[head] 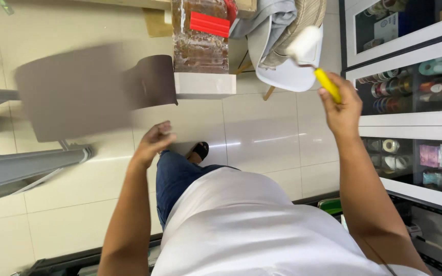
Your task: Covering a box with decorative paper using adhesive and smoothing tools
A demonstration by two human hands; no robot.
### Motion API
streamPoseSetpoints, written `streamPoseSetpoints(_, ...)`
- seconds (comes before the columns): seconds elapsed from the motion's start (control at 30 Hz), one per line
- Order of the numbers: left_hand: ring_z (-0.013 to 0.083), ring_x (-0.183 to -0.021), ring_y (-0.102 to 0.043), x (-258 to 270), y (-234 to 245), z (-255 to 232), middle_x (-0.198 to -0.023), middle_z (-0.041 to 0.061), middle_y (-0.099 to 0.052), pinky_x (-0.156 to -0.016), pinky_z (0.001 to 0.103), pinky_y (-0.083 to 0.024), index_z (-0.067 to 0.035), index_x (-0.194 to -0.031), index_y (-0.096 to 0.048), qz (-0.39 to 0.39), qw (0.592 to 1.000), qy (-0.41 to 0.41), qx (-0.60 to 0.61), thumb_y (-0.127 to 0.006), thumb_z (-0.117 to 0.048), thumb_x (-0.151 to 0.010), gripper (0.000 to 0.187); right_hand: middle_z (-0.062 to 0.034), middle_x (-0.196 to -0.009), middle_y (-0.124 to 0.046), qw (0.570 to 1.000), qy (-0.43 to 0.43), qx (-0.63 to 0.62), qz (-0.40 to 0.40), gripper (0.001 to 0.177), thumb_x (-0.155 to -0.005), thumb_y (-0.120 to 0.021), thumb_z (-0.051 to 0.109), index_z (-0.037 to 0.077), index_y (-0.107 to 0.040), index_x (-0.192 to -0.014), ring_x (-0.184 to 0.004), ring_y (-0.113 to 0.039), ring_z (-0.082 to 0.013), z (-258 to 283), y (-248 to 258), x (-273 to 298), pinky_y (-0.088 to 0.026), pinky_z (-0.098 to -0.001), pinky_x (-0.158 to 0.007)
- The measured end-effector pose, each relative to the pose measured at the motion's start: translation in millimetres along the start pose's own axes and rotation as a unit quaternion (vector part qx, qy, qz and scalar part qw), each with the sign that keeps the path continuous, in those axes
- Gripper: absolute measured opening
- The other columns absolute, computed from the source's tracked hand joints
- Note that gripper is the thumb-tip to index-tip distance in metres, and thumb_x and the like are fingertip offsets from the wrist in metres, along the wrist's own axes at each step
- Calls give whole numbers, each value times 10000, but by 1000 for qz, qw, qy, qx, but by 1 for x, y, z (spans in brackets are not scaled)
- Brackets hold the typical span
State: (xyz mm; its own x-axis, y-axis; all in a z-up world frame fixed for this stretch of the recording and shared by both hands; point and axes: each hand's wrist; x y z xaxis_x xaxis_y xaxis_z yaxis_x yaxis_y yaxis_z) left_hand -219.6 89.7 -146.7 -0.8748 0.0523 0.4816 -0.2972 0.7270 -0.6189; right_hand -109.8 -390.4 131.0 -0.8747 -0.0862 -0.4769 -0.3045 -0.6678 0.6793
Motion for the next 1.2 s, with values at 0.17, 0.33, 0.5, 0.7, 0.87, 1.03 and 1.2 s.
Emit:
streamPoseSetpoints(0.17, 452, -1322, -525, -25, -93, -48, -1349, 214, -597, -1092, 585, -457, -66, -1451, -537, -6, 810, -159, -564, -955, -524, -659, 1005, -8, -1005, -727, 984, 94, 66, 136, 345, -973, -834, 200, 232, -783, -1313, -802, -694, -229, 24, -22, -21, -555, -336, -806)
streamPoseSetpoints(0.33, 432, -931, -710, -66, -126, -46, -966, 215, -695, -754, 536, -593, 5, -1161, -613, -66, 763, -250, -593, -853, -554, -850, 683, -30, -850, -708, 960, 195, 99, 173, 237, -964, -796, 267, 234, -815, -1198, -692, -669, -262, 40, -49, -20, -546, -391, -727)
streamPoseSetpoints(0.5, 321, -1336, -568, -90, -125, -32, -1404, 137, -616, -1092, 459, -502, -54, -1467, -471, -106, 779, -268, -557, -813, -475, -937, 759, -12, -837, -697, 942, 239, 160, 173, 226, -972, -779, 295, 250, -817, -1190, -742, -687, -238, 27, -53, -25, -556, -370, -734)
streamPoseSetpoints(0.7, 431, -1412, -464, -79, -129, -54, -1467, 299, -523, -1206, 516, -374, 70, -1503, -397, -79, 727, -305, -610, -843, -419, -927, 878, -2, -821, -676, 930, 265, 183, 176, 243, -1001, -738, 337, 325, -800, -1236, -744, -683, -226, 13, -76, -40, -560, -363, -720)
streamPoseSetpoints(0.87, 415, -1441, -431, -101, -113, -36, -1496, 290, -493, -1240, 503, -339, 55, -1529, -376, -88, 723, -308, -612, -869, -454, -899, 948, -21, -770, -627, 929, 269, 140, 212, 243, -1006, -673, 371, 355, -761, -1231, -724, -684, -267, 44, -130, -52, -553, -409, -697)
streamPoseSetpoints(1.03, 385, -1342, -525, -92, -128, -52, -1417, 220, -570, -1144, 520, -426, -12, -1507, -399, -87, 742, -250, -616, -802, -535, -873, 915, 10, -796, -633, 928, 250, 140, 239, 285, -973, -687, 412, 437, -731, -1254, -724, -697, -258, 35, -145, -57, -561, -411, -690)
streamPoseSetpoints(1.2, 292, -1118, -707, -113, -106, -28, -1186, 26, -727, -949, 462, -590, -183, -1376, -550, -138, 727, -118, -662, -671, -856, -821, 881, -27, -803, -657, 910, 249, 180, 278, 281, -976, -718, 371, 390, -751, -1254, -754, -704, -279, 21, -93, -67, -562, -407, -711)
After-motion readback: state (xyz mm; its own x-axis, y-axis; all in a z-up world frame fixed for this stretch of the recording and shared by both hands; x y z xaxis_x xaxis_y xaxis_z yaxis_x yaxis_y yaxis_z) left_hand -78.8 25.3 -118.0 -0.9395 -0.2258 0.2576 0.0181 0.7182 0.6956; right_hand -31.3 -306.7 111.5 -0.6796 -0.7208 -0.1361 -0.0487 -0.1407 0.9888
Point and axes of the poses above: each hand's wrist, its own x-axis away from the middle knuckle, its own y-axis out of the back of the hand, z = x × y
